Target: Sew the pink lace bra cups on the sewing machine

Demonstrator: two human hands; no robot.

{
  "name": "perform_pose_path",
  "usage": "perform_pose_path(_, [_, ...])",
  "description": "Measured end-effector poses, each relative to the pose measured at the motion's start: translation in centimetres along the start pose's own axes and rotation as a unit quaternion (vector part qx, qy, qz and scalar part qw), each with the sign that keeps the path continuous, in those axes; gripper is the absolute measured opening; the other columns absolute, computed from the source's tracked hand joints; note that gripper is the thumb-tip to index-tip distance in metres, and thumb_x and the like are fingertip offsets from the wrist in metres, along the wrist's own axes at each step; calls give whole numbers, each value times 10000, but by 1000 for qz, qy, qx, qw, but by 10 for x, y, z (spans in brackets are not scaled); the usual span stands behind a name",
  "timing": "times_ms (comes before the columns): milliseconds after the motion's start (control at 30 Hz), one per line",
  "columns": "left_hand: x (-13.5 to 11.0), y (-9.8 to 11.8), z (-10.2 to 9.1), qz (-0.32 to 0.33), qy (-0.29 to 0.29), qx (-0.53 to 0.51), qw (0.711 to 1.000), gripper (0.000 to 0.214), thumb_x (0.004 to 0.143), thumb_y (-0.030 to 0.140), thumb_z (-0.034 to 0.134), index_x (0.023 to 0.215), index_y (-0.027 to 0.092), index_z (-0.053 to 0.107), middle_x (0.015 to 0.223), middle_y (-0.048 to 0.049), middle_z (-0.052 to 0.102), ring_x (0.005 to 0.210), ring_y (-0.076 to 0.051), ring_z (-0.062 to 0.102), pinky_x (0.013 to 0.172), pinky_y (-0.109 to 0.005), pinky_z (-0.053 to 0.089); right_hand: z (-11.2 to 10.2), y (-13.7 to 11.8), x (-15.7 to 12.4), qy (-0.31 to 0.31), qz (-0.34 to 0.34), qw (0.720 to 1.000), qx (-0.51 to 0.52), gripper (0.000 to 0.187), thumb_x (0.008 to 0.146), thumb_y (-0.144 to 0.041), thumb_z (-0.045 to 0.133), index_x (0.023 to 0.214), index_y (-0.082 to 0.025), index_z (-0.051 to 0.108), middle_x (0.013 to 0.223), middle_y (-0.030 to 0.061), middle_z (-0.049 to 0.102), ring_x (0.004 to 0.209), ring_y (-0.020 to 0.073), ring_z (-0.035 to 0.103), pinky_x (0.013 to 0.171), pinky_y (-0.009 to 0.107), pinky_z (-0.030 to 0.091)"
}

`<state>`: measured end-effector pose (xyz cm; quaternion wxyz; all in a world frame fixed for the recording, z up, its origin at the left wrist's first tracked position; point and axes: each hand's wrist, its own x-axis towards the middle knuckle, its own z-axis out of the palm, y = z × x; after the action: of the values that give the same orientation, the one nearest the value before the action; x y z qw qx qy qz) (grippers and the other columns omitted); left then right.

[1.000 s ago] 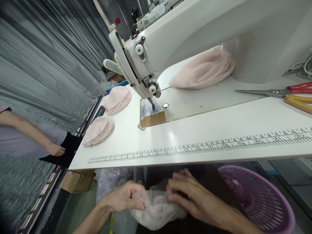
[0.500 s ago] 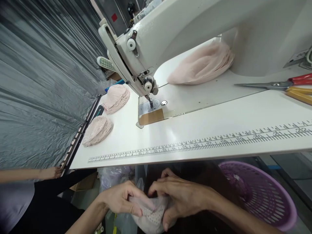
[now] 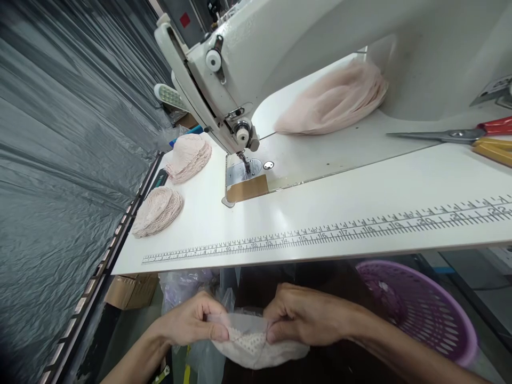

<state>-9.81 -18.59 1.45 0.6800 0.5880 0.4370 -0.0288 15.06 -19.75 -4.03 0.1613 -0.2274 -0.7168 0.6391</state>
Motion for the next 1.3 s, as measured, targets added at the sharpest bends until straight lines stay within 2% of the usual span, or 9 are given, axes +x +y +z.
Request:
perform_pose_path(67, [-1,0,-1,2,-4,3,1000,469,696,550,692,781,90,732,625,-43,616,577,-100,503,553,-192,393,-3,0,-1,-28,-11,999,22,412,882,-454,476,638,-160,629,549,-50,411,559,106,422,614,242,383])
perform_pose_path(167, [-1,0,-1,5,-1,2,1000,465,692,550,693,800,100,740,667,-61,660,606,-117,549,581,-200,425,-2,1,0,-50,-12,997,63,386,847,-469,520,714,-134,656,585,-39,467,562,105,452,569,225,383])
perform_pose_path(300, [-1,-1,0,10,2,-6,1000,453,699,542,691,830,111,742,719,-74,690,635,-132,585,606,-212,454,5,4,5,-35,6,994,100,397,738,-508,655,754,-112,684,606,-21,552,571,109,502,519,197,377])
perform_pose_path(467, [-5,-2,-1,20,9,-11,1000,434,701,519,700,824,106,743,691,-67,689,610,-114,582,575,-187,446,9,6,10,-7,18,994,105,338,754,-440,665,675,-111,680,543,-54,457,506,69,395,449,180,279])
perform_pose_path(667, [-4,-4,2,-21,-38,-48,998,568,560,457,814,1025,153,699,827,-51,713,725,-145,651,712,-223,508,7,9,11,-40,19,993,110,310,765,-405,653,713,-103,701,554,-35,496,513,84,428,465,190,305])
perform_pose_path(867, [6,-11,12,-45,-27,-79,995,560,508,558,789,877,141,735,697,-8,688,640,-115,626,686,-217,514,8,18,8,-56,46,991,113,349,768,-438,635,614,-125,636,540,-49,403,519,79,367,475,200,264])
perform_pose_path(1033, [7,-13,17,-56,-2,-105,993,455,524,502,804,818,160,741,652,18,667,569,-64,569,594,-158,467,19,15,9,-34,63,990,124,316,704,-441,702,672,-140,613,578,-52,441,544,82,378,472,195,252])
perform_pose_path(1167, [5,-15,18,-69,31,-117,990,397,526,468,814,765,158,743,582,33,636,500,-44,511,502,-133,409,21,12,11,-16,63,991,118,312,779,-381,636,594,-137,575,575,-50,413,540,78,357,486,208,253])
perform_pose_path(1300, [3,-11,17,-54,-12,-129,990,404,539,478,804,809,183,745,655,30,671,590,-60,577,623,-150,469,15,8,10,-55,65,988,131,251,775,-365,648,689,-131,674,604,-36,463,584,95,408,524,216,287])
